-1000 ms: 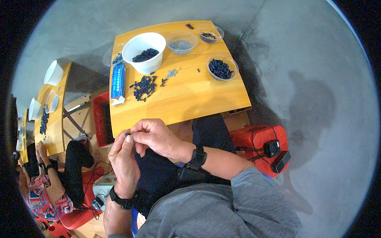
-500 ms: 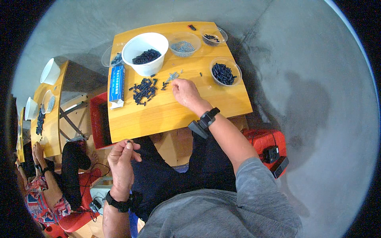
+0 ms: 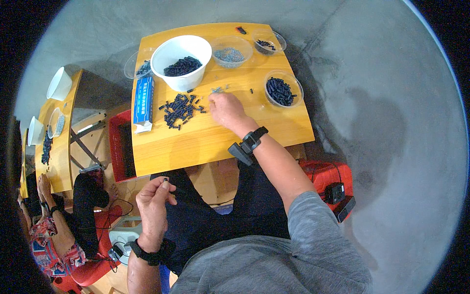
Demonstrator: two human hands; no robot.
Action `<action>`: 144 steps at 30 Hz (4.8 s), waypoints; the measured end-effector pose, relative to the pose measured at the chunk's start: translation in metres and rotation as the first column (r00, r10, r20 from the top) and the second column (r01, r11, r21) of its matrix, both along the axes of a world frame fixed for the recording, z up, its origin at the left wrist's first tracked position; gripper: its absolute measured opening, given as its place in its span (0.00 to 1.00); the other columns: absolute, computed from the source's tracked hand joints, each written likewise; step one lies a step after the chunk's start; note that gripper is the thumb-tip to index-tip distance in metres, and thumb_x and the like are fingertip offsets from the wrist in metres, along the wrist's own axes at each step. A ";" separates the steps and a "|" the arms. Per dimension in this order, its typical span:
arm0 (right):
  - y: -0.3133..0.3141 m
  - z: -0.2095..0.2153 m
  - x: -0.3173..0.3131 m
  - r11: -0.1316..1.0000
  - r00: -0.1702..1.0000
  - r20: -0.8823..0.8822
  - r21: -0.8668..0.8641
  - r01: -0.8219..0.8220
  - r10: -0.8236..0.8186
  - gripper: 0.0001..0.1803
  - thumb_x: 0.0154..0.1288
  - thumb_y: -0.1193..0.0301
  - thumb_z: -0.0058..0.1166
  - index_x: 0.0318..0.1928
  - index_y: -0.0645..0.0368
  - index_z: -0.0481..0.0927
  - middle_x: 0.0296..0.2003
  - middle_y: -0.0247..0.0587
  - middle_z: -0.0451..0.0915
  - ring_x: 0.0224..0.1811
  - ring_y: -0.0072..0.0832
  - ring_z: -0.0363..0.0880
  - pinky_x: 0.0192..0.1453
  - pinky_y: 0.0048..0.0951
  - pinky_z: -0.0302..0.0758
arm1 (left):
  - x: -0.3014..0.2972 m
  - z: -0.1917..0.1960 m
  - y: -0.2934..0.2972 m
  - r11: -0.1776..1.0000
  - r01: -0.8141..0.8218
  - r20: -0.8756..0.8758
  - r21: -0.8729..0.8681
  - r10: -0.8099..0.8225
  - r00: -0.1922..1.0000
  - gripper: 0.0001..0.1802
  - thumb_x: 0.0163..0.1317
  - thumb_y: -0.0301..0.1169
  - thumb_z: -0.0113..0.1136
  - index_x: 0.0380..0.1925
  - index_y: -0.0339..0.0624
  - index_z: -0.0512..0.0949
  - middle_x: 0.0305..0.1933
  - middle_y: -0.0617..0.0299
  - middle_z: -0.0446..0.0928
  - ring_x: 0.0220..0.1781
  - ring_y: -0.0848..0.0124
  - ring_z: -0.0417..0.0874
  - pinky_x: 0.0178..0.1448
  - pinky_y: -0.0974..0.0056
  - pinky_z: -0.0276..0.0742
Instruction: Assembling small black plastic components with metallic pins.
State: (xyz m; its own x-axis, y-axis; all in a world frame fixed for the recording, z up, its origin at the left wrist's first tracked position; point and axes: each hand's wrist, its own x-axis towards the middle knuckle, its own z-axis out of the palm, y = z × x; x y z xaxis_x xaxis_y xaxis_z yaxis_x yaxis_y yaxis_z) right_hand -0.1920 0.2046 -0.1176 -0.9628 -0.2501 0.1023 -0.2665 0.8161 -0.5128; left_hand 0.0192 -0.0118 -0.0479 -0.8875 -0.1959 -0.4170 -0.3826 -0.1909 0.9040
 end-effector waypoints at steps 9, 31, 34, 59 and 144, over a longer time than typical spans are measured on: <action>0.004 0.003 -0.017 0.996 0.996 -0.078 -0.071 -0.060 0.054 0.09 0.60 0.72 0.49 0.35 0.59 0.82 0.34 0.55 0.79 0.40 0.51 0.77 0.44 0.46 0.74 | 0.000 0.000 0.001 0.997 0.036 0.026 0.061 -0.037 0.999 0.06 0.63 0.22 0.54 0.39 0.32 0.78 0.30 0.56 0.80 0.21 0.75 0.76 0.27 0.72 0.72; -0.032 0.009 -0.034 0.972 0.989 -0.027 0.190 -0.135 0.143 0.07 0.59 0.74 0.50 0.28 0.62 0.80 0.28 0.55 0.79 0.36 0.49 0.79 0.41 0.47 0.74 | -0.001 -0.005 -0.004 0.994 0.055 0.008 0.100 -0.056 0.998 0.07 0.65 0.23 0.54 0.40 0.32 0.78 0.33 0.56 0.81 0.24 0.77 0.77 0.31 0.73 0.74; -0.031 0.005 -0.033 0.968 0.984 -0.079 0.210 -0.138 0.158 0.07 0.61 0.73 0.49 0.32 0.63 0.79 0.30 0.55 0.79 0.37 0.49 0.79 0.41 0.46 0.74 | -0.001 -0.001 -0.004 0.993 0.047 -0.011 0.107 -0.046 0.999 0.07 0.65 0.23 0.54 0.40 0.32 0.78 0.33 0.57 0.81 0.24 0.77 0.76 0.31 0.73 0.74; -0.051 0.123 0.119 0.606 0.732 0.327 -0.782 -0.146 0.598 0.05 0.66 0.79 0.47 0.36 0.66 0.76 0.23 0.33 0.77 0.24 0.17 0.78 0.28 0.19 0.77 | 0.003 0.015 -0.003 0.988 0.109 -0.278 0.107 -0.076 0.958 0.09 0.67 0.26 0.54 0.41 0.30 0.76 0.36 0.54 0.80 0.27 0.73 0.80 0.36 0.70 0.77; -0.039 0.107 0.124 0.656 0.584 0.377 -0.647 -0.389 0.719 0.06 0.57 0.81 0.51 0.35 0.63 0.78 0.27 0.36 0.79 0.30 0.22 0.78 0.35 0.24 0.73 | 0.006 0.019 0.002 0.968 0.243 -0.160 0.060 -0.231 0.960 0.07 0.62 0.20 0.53 0.37 0.29 0.79 0.32 0.56 0.80 0.28 0.73 0.82 0.34 0.71 0.80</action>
